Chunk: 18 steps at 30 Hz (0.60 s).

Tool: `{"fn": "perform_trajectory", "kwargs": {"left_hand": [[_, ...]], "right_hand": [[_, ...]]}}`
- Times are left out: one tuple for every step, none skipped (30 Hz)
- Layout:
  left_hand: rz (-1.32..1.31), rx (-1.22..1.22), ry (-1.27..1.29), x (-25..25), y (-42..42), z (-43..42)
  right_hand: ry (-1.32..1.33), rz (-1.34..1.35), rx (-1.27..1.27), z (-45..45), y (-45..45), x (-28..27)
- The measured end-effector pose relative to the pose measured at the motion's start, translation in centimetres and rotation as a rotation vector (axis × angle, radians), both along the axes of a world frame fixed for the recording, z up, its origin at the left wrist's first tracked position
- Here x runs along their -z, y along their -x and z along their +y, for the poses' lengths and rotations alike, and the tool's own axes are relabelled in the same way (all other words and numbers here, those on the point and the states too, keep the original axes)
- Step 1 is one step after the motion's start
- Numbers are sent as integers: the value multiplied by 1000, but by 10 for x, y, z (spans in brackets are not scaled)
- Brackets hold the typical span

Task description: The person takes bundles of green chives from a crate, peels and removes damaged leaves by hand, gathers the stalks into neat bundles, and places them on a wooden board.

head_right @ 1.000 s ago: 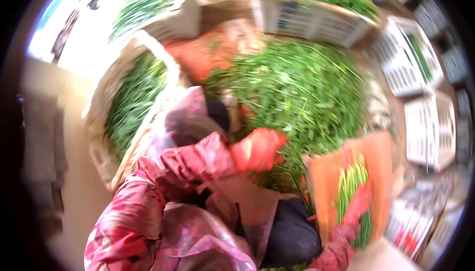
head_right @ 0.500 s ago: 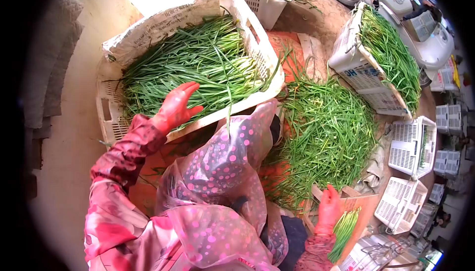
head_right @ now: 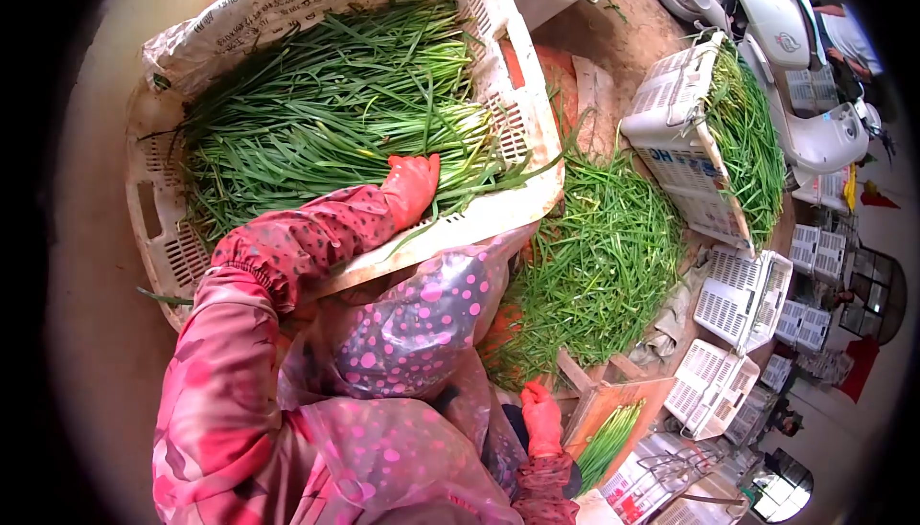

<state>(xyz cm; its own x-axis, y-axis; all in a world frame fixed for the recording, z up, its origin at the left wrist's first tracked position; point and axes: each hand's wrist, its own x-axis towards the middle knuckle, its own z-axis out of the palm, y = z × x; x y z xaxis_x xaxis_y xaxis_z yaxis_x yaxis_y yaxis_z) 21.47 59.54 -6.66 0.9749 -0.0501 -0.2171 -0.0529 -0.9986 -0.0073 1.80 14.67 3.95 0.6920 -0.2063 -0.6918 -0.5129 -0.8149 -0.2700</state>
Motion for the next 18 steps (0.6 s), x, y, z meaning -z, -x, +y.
{"fn": "perform_trajectory", "kwargs": {"left_hand": [[-66, -33, -72, 11, -3, -4], [-132, -65, -148, 21, -5, -7], [-173, -65, -120, 15, -4, -6], [-172, -65, -119, 11, -4, -4], [-62, -71, 31, 8, -5, -1], [45, -75, 180, 6, -7, 2], [48, -113, 298, 4, -8, 6], [44, -109, 297, 3, -8, 10], [62, -96, 397, -7, -6, 15], [81, -84, 498, -18, -6, 22], [125, -136, 572, -28, -7, 30], [154, -197, 670, -39, -6, 38], [155, -203, 779, -43, -5, 50], [155, -208, 889, -44, -5, 63], [167, -251, 1003, -43, -7, 76], [179, -294, 1113, -45, -7, 88], [191, -326, 1438, -54, -5, 97], [301, -415, 1567, -78, -6, 103]], "right_hand": [[-11, 9, 2, 5, -3, 3], [-8, 12, 0, 9, -7, 5], [-6, 16, -33, 29, -20, -4], [-5, 18, -66, 47, -34, -10], [-6, 16, -66, 60, -45, -12], [-25, -10, -69, 72, -58, -12], [-42, -36, -73, 82, -71, -14], [-44, -40, -70, 92, -83, -18], [-89, -106, -102, 100, -96, -23], [-133, -170, -137, 109, -108, -29], [-133, -171, -134, 116, -120, -35], [-233, -256, -111, 122, -132, -42], [-333, -340, -86, 129, -143, -49], [-333, -343, -80, 140, -154, -58], [-463, -387, -3, 153, -167, -67], [-596, -430, 76, 168, -179, -76], [-603, -436, 80, 186, -190, -86], [-618, -470, -9, 208, -200, -94]]}}
